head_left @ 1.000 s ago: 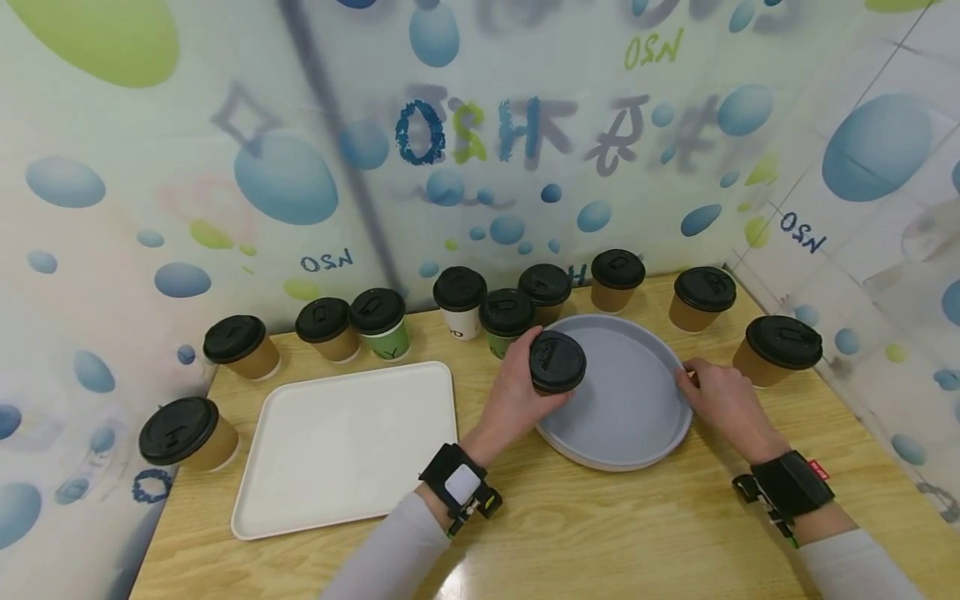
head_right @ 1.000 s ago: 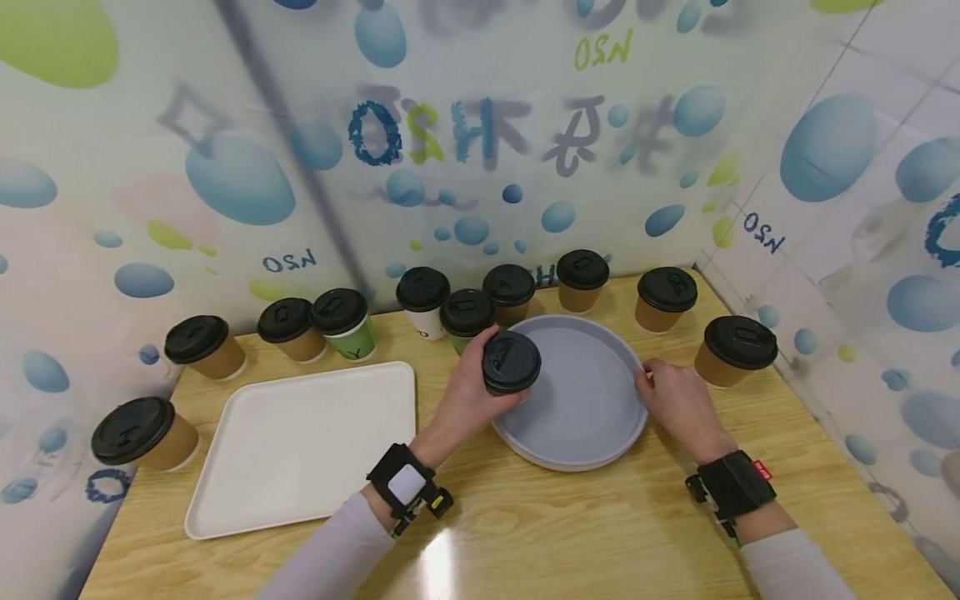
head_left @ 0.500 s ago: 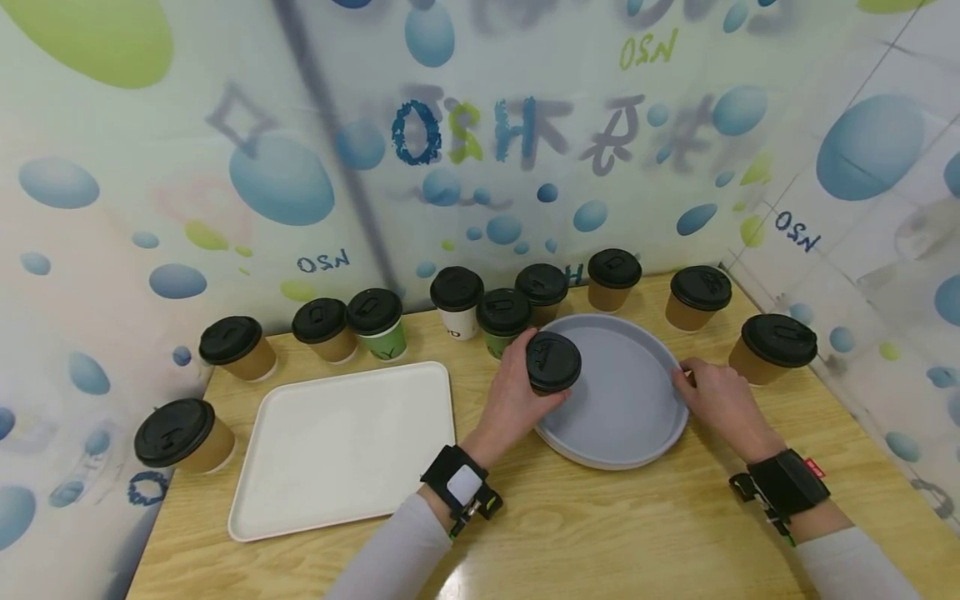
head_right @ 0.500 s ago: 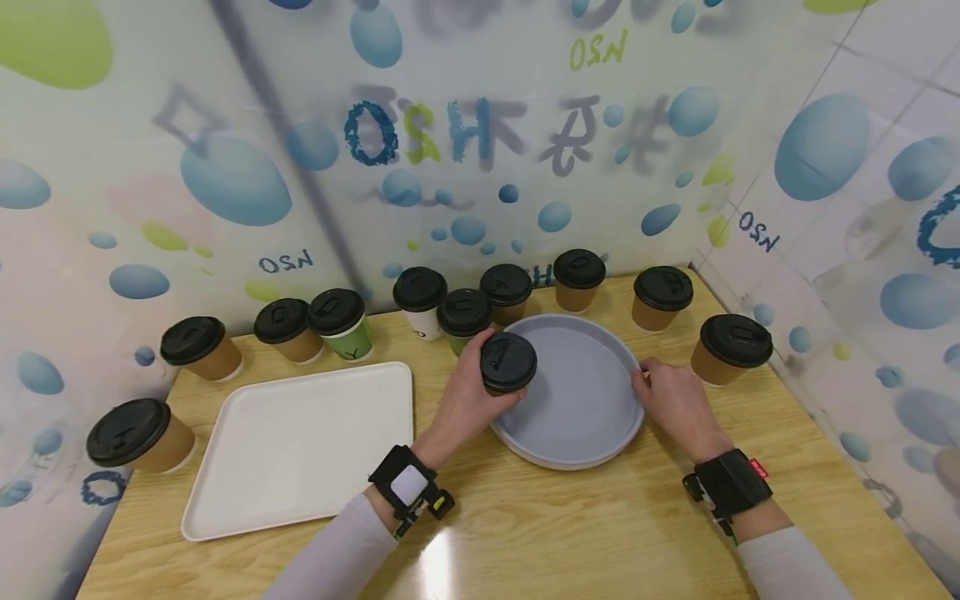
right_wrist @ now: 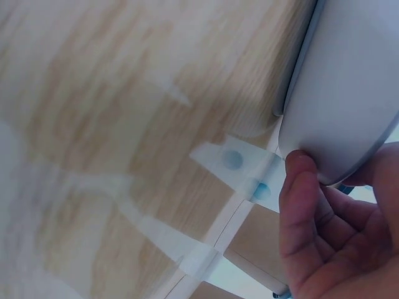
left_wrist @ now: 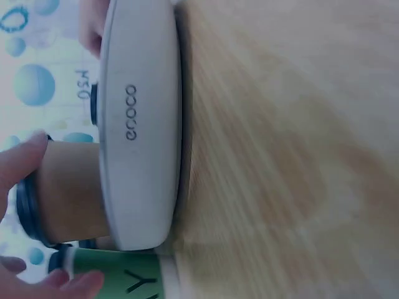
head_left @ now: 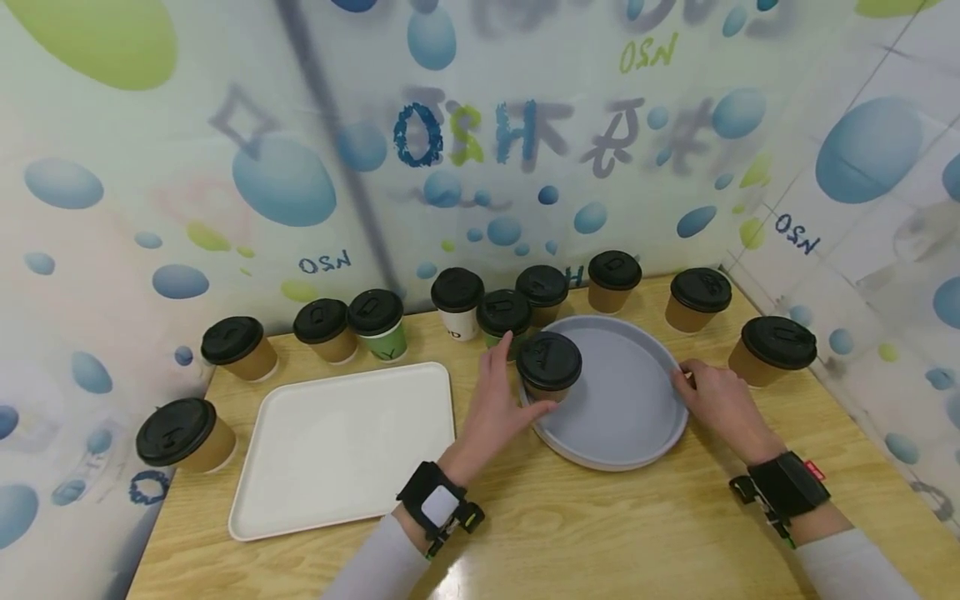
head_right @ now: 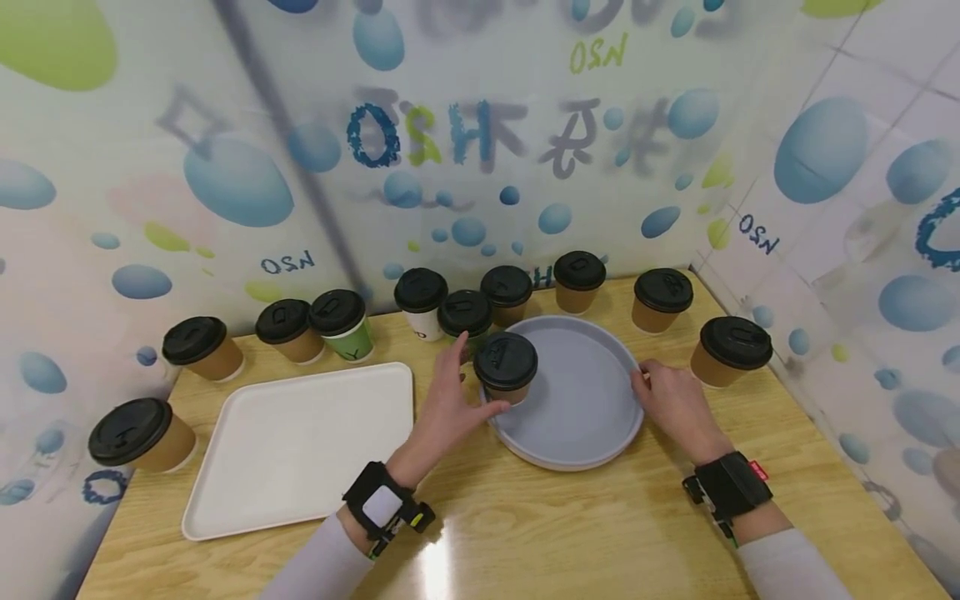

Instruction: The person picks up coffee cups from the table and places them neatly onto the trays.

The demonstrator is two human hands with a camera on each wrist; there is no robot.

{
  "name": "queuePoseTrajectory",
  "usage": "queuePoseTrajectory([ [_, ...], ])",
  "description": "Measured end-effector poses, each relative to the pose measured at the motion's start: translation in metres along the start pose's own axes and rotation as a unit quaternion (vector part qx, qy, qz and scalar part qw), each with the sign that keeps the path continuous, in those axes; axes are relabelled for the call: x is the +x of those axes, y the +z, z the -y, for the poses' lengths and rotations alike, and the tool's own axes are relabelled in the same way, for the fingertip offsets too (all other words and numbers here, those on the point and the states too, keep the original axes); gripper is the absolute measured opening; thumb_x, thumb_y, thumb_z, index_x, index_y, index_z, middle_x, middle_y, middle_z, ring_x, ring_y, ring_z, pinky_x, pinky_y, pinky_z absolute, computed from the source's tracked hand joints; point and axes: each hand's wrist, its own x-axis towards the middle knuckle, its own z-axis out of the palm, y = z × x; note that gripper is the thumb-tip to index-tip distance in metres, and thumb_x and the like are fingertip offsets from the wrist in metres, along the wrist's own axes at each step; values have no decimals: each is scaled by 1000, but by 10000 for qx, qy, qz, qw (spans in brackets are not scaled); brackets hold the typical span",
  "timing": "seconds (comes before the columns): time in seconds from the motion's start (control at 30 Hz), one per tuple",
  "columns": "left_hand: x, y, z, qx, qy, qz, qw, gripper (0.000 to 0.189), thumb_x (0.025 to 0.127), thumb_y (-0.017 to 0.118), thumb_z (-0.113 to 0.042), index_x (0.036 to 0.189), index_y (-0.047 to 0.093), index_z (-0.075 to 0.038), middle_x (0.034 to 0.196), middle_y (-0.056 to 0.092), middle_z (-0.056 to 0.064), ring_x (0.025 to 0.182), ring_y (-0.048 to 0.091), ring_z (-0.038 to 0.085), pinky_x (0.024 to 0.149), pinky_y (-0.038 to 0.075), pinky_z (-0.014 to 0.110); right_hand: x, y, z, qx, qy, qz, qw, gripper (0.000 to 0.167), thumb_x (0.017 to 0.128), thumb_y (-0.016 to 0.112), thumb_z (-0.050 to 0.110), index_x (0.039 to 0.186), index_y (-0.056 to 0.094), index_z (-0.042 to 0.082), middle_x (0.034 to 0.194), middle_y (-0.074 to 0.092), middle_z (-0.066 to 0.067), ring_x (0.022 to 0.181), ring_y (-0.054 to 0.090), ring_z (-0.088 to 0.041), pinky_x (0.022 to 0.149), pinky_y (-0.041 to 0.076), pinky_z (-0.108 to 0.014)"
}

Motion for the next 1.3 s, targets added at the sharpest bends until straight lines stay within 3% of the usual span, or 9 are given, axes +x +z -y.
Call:
queuePoseTrajectory([
  [0.1,-14,-7,-4,494,446,-273,9974,86,84,89,-26,150,41,-1,143,40,21,127,51,35,103,51,47,-1,-2,-2,19,-59,-66,10000,37,105,54,18,116,64,-16,88,69,-21,65,60,-23,54,47,-32],
  [0.2,-25,-8,-9,1054,1233,-221,9865,55,85,87,-18,128,58,-1,126,47,15,112,52,29,93,52,39,-1,-6,-3,40,-157,-138,9998,34,105,54,17,113,64,-15,82,67,-17,62,57,-22,51,44,-31],
  [0.3,-33,-5,-15,1588,1969,341,9669,36,88,85,-17,117,67,-6,116,50,9,102,51,23,87,51,33,-2,-9,-4,71,-181,-85,9998,31,103,53,17,107,63,-12,75,60,-10,58,52,-19,49,38,-30],
  [0.43,-44,2,-16,2203,2383,1193,9383,28,94,79,-26,118,74,-13,119,57,4,107,56,20,94,51,29,-7,-7,-6,124,-132,85,9998,23,101,54,18,97,60,-5,69,52,-3,57,46,-18,49,33,-29],
  [0.6,-49,4,-11,2657,2632,1370,9173,28,97,76,-31,120,76,-16,125,62,3,116,58,20,100,52,31,-14,-6,-5,145,-98,223,9996,21,98,57,19,91,58,0,66,48,-1,56,44,-17,49,32,-27],
  [0.8,-49,-1,-6,2696,2608,1318,9176,28,95,78,-27,119,75,-14,123,63,5,116,60,21,101,51,32,-22,-6,-2,134,62,452,9989,23,97,61,24,88,59,3,65,47,0,57,44,-16,49,30,-27],
  [1.1,-43,-8,1,2551,2244,1308,9314,28,94,78,-21,118,73,-8,124,62,8,114,61,20,101,52,33,-30,-10,-1,102,104,719,9973,33,101,60,36,85,62,7,68,49,0,60,46,-17,53,33,-29],
  [1.2,-40,-7,4,2614,2214,1259,9310,28,94,78,-22,117,72,-7,124,61,8,113,62,19,100,52,31,-34,-26,-8,223,261,-85,9994,43,104,57,44,92,66,4,72,57,-2,63,50,-18,55,36,-30],
  [1.3,-37,-5,5,2673,2214,1243,9296,29,94,78,-24,117,71,-7,125,61,8,113,62,19,99,53,30,-38,-45,-18,313,436,-1520,9869,45,104,57,43,98,67,0,77,64,-11,65,56,-25,59,38,-35],
])
